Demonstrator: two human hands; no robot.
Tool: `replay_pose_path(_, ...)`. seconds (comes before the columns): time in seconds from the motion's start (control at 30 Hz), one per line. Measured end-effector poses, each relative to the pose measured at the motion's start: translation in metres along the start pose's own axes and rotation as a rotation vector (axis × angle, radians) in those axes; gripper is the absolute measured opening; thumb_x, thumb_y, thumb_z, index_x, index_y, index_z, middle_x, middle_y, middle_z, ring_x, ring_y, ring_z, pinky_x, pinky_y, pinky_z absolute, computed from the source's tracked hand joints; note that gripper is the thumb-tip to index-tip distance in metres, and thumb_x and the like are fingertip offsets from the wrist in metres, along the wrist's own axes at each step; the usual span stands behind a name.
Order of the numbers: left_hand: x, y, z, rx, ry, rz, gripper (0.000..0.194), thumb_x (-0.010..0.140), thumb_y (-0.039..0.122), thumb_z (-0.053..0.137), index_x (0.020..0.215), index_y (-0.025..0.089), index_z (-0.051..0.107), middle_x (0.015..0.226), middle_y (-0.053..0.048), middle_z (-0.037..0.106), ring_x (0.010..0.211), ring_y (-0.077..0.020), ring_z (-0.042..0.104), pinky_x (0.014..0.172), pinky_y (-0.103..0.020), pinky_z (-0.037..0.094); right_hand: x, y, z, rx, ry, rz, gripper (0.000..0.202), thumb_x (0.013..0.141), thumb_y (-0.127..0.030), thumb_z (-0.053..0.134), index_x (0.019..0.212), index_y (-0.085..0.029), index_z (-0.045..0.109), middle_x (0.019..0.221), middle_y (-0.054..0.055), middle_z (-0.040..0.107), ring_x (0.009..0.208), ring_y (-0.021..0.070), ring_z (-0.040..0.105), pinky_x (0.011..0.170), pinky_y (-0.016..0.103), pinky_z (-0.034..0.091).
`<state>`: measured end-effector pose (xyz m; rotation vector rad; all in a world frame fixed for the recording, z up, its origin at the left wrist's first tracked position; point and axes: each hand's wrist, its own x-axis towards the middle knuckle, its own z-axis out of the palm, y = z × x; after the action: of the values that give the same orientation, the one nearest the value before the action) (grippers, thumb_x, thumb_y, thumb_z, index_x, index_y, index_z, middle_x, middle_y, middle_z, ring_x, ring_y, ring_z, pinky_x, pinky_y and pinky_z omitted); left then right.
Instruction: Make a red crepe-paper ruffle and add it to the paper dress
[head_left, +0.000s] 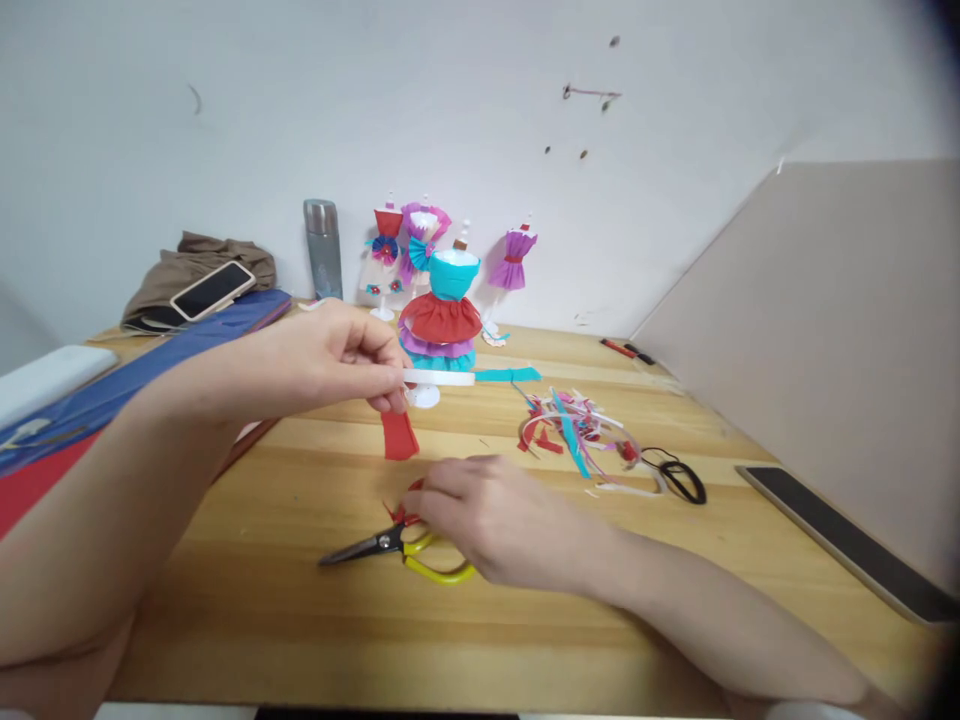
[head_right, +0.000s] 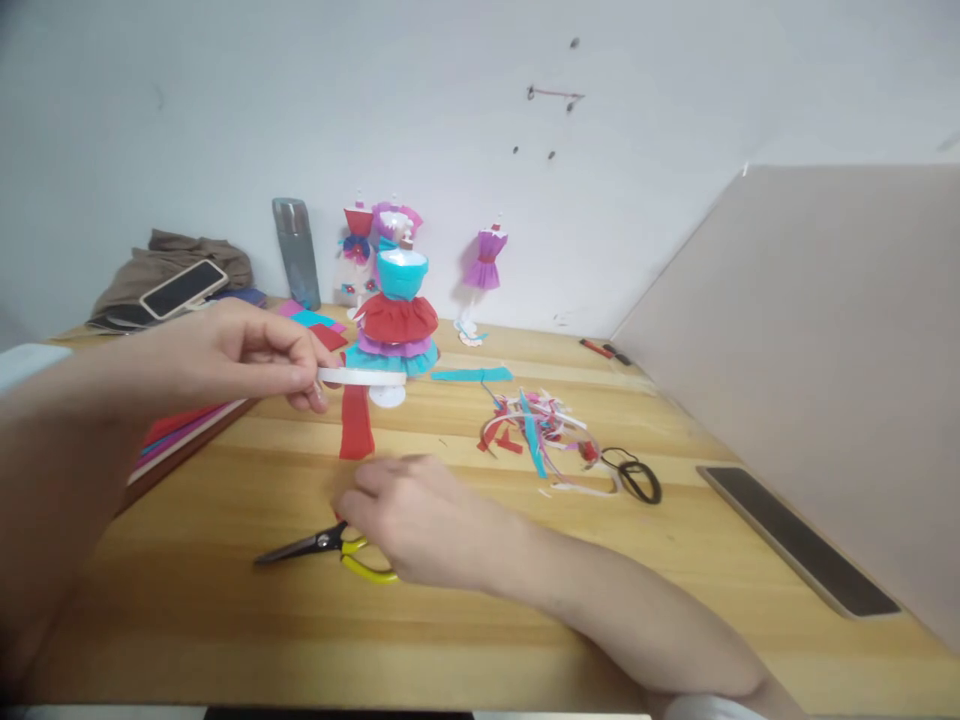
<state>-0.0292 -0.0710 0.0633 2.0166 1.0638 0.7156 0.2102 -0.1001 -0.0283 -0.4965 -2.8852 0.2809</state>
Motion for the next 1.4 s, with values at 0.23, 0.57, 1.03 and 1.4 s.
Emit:
replay_pose_path(0.23, 0.005, -0.002, 0.006, 0.070, -0.154, -0.017, 0.013, 0.073, 0.030, 0.073, 0.064, 0.021, 0.073, 0.072, -0.001, 0.074, 0.067, -0.0149, 0.067, 0.055, -0.017, 0.047, -0.012, 0.034, -0.038, 0.346, 0.706, 0.208, 0.032, 0.106, -0.042, 0.043, 0.125, -0.030, 0.065, 0.113, 0.008, 0.075, 0.107, 0.0259, 0.067, 0.098, 0.045, 0.048)
replay_pose_path(0.57, 0.038, -0.048, 0.049, 0.076, -0.309, 0.013, 0.011, 0.077, 0.024, 0.065, 0.069, 0.017, 0.069, 0.063, 0.001, 0.063, 0.056, -0.0112, 0.056, 0.049, -0.018, 0.038, -0.007, 0.107, -0.026, 0.573, -0.153, 0.185, 0.031, 0.096, -0.034, 0.055, 0.091, -0.013, 0.077, 0.084, 0.005, 0.076, 0.076, 0.0153, 0.066, 0.073, 0.027, 0.049)
replay_pose_path(1.03, 0.043, -0.057, 0.021, -0.405, -0.011, 0.068, 0.022, 0.085, 0.034, 0.072, 0.077, 0.014, 0.065, 0.070, -0.001, 0.070, 0.053, -0.0085, 0.063, 0.049, -0.018, 0.049, 0.003, 0.100, -0.012, 0.685, 0.421, 0.464, 0.025, 0.085, -0.043, 0.071, 0.086, -0.019, 0.077, 0.091, 0.007, 0.079, 0.086, 0.0215, 0.071, 0.084, 0.038, 0.055)
replay_pose_path(1.4, 0.039, -0.043, 0.029, -0.453, 0.131, 0.142, 0.027, 0.080, 0.037, 0.075, 0.072, 0.015, 0.061, 0.070, -0.001, 0.068, 0.050, -0.0068, 0.059, 0.045, -0.016, 0.047, 0.034, 0.046, -0.030, 0.969, 0.703, 0.443, 0.038, 0.075, -0.050, 0.082, 0.097, -0.020, 0.072, 0.088, 0.003, 0.071, 0.083, 0.0163, 0.065, 0.073, 0.030, 0.053)
